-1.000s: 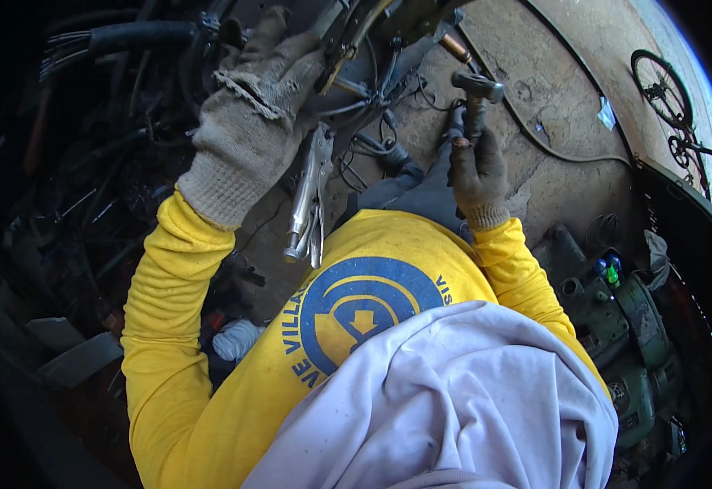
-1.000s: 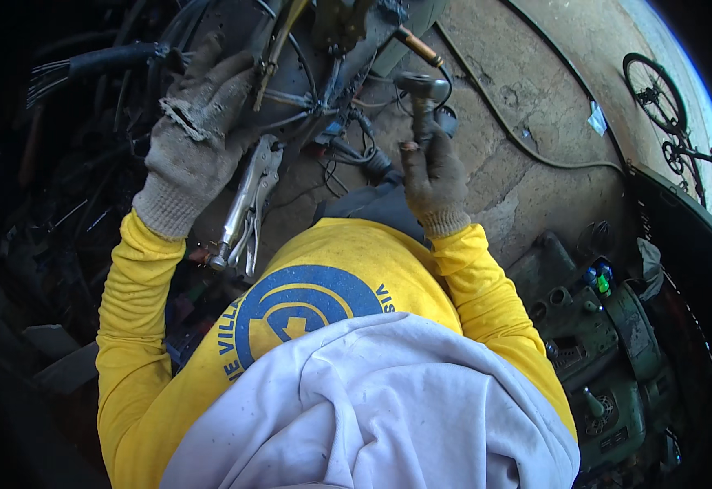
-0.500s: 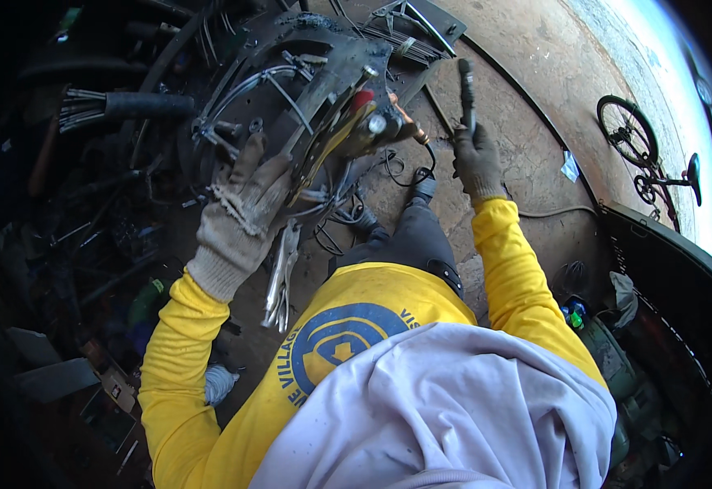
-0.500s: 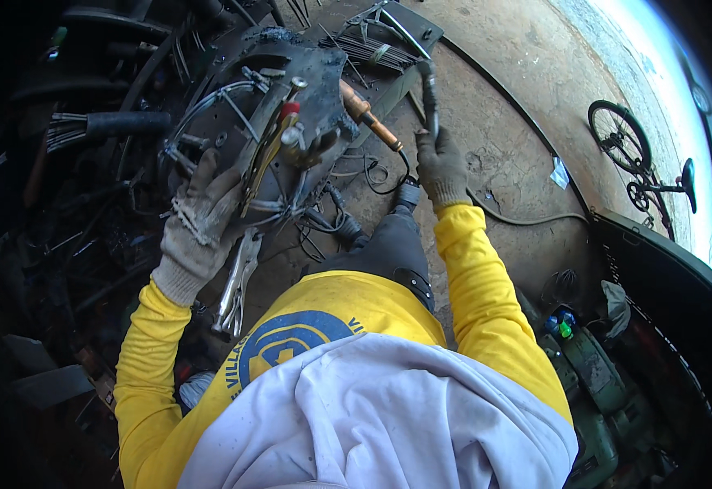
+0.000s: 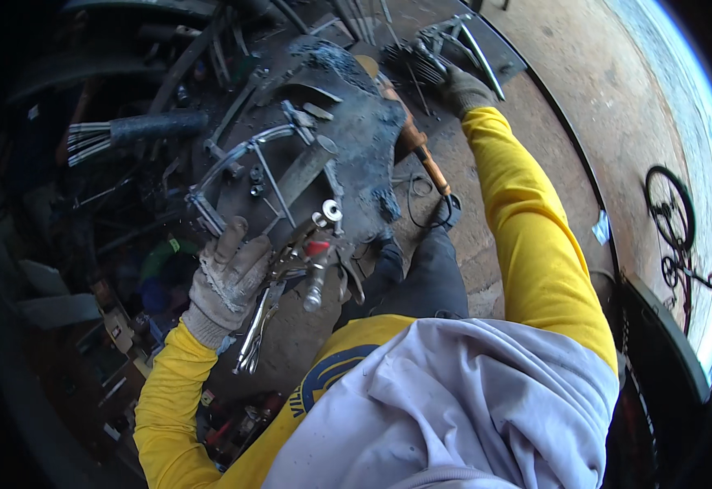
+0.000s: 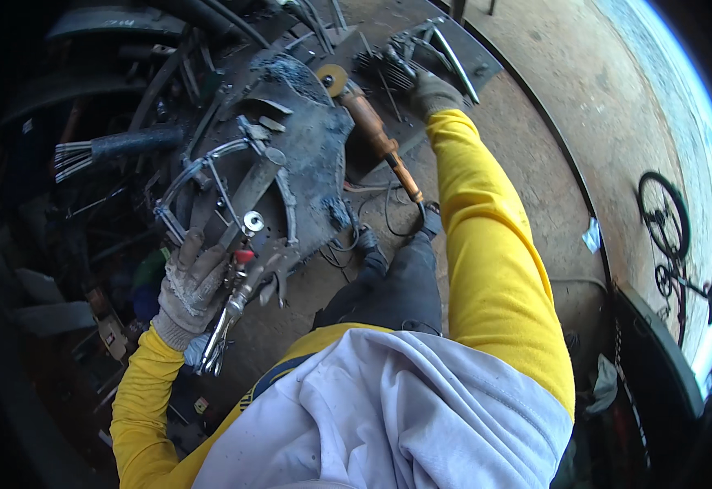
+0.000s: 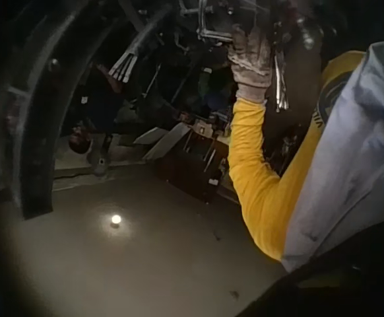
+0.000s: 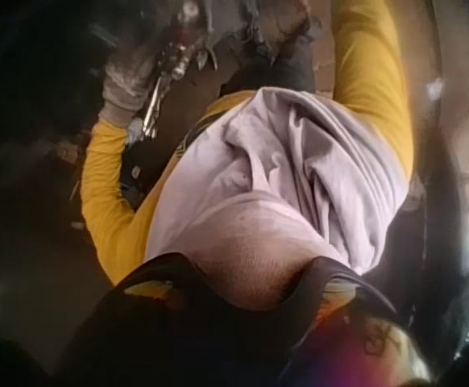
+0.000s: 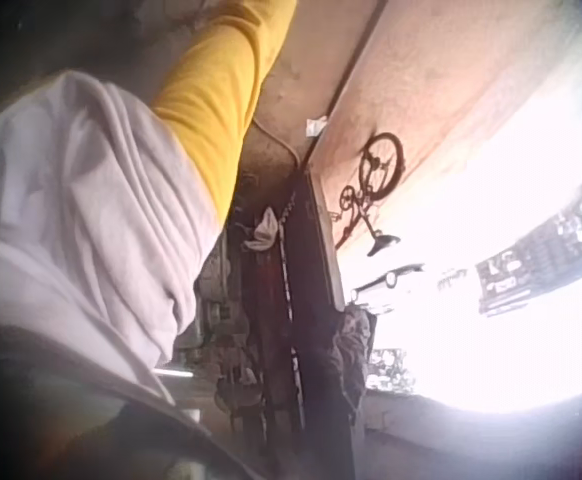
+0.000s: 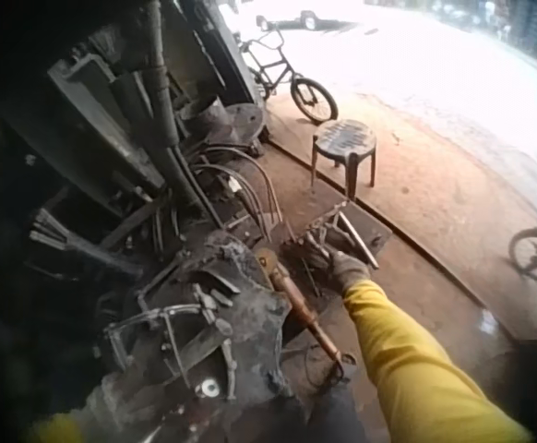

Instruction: The person constructs a spherical metal frame by positioning thin metal rods within a jig and welding them together using an electrode holder. They use locking pliers to secure the rods and then apply the welding tool to join the intersections.

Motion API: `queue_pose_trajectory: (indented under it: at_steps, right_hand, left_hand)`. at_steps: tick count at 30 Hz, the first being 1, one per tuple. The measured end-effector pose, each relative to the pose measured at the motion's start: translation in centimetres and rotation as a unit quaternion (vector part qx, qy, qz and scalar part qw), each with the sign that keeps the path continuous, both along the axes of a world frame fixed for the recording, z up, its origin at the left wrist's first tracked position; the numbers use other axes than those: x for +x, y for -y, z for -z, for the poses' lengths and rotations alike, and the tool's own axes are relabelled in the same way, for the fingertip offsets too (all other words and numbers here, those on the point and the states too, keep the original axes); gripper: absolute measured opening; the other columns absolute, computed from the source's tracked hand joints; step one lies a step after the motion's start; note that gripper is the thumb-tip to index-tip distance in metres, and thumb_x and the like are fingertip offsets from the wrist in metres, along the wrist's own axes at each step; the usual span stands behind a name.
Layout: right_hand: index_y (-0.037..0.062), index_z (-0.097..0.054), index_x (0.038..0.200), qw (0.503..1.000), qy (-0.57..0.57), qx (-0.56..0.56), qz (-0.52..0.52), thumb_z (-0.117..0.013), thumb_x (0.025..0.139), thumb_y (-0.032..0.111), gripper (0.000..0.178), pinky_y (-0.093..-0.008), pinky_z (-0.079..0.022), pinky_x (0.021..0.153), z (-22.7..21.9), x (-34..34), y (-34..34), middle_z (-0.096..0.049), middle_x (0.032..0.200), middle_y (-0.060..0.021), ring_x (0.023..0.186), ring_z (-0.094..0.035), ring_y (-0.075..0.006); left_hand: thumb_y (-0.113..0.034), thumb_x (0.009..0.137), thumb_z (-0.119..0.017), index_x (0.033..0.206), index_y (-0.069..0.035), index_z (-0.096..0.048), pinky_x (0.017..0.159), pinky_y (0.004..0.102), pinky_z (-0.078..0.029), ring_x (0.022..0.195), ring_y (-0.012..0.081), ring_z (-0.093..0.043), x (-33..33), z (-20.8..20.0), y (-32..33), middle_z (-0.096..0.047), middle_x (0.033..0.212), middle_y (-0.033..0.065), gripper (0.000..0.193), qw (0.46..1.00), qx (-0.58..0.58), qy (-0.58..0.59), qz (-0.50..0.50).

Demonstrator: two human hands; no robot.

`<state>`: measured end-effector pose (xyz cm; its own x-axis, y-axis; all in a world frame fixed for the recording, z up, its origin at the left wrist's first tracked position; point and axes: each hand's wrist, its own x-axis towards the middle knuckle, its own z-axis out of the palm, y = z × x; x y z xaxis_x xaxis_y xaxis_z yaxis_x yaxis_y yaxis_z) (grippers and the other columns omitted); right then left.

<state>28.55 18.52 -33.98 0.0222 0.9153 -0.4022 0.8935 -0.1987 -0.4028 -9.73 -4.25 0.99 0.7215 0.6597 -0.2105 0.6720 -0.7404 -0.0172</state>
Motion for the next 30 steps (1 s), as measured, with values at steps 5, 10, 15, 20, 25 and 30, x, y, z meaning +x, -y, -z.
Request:
queue_pose_trajectory:
  at_steps: [5,10,15,20,25,30]
  right_hand:
    - [0.021,-0.058,0.137,0.993,0.114,0.025,0.01,-0.058,0.095,0.037,0.046,-0.0471,-0.05,0.1,-0.9,0.8,-0.4,-0.066,0.124,-0.0165,0.118,-0.063,-0.0345]
    - [0.0082,-0.063,0.129,0.909,-0.167,0.375,0.071,-0.064,0.093,0.023,0.039,-0.0435,-0.053,0.092,-7.5,-1.2,-1.1,-0.068,0.116,-0.0186,0.109,-0.066,-0.0351]
    - [0.0007,-0.059,0.131,0.717,-0.561,0.412,0.033,-0.071,0.092,0.024,0.047,-0.0353,-0.052,0.096,-27.7,-9.8,-5.2,-0.068,0.12,-0.0208,0.114,-0.066,-0.0287]
    - [0.0042,-0.059,0.133,0.845,-0.442,0.299,-0.02,-0.074,0.086,0.046,0.064,-0.0389,-0.049,0.101,-33.4,-15.0,-13.6,-0.069,0.121,-0.0184,0.119,-0.063,-0.0309]
    - [0.0102,-0.064,0.128,0.852,-0.467,0.234,-0.024,-0.072,0.084,0.045,0.057,-0.0397,-0.049,0.099,-34.1,-17.0,-15.6,-0.071,0.12,-0.0147,0.115,-0.066,-0.0301]
    - [0.0088,-0.068,0.12,0.85,-0.417,0.32,-0.032,-0.071,0.084,0.046,0.051,-0.0401,-0.052,0.092,-37.2,-17.5,-15.8,-0.073,0.109,-0.0158,0.105,-0.07,-0.0311]
  left_hand:
    - [-0.02,0.078,-0.069,0.112,-0.014,-0.066,0.086,0.0488,-0.049,0.136,0.0339,-0.043,-0.1,-0.1,0.2,-0.055,0.132,0.004,0.035,1.0,-0.017,0.011,-0.02]
    - [-0.026,0.076,-0.069,0.109,-0.014,-0.069,0.092,0.0499,-0.047,0.137,0.0348,-0.043,-1.0,-0.1,1.1,-0.059,0.13,0.0026,0.035,1.0,-0.007,0.008,-0.009]
    - [-0.029,0.081,-0.065,0.116,-0.017,-0.069,0.101,0.0514,-0.044,0.143,0.0329,-0.038,-1.0,-0.3,1.5,-0.056,0.138,0.001,0.037,0.999,-0.009,-0.037,-0.001]
    - [-0.027,0.084,-0.06,0.123,-0.019,-0.066,0.102,0.0502,-0.044,0.142,0.0305,-0.041,-1.4,1.6,1.0,-0.057,0.136,0.0011,0.04,1.0,0.011,0.021,-0.015]
    - [-0.024,0.088,-0.057,0.128,-0.021,-0.062,0.1,0.0458,-0.048,0.135,0.0273,-0.047,-2.1,3.9,0.7,-0.058,0.131,0.0018,0.04,0.715,0.472,-0.436,0.276]
    - [-0.025,0.088,-0.061,0.123,-0.018,-0.062,0.107,0.0464,-0.043,0.14,0.0275,-0.045,-1.9,3.6,1.0,-0.059,0.134,0.0053,0.036,0.996,-0.061,-0.008,-0.063]
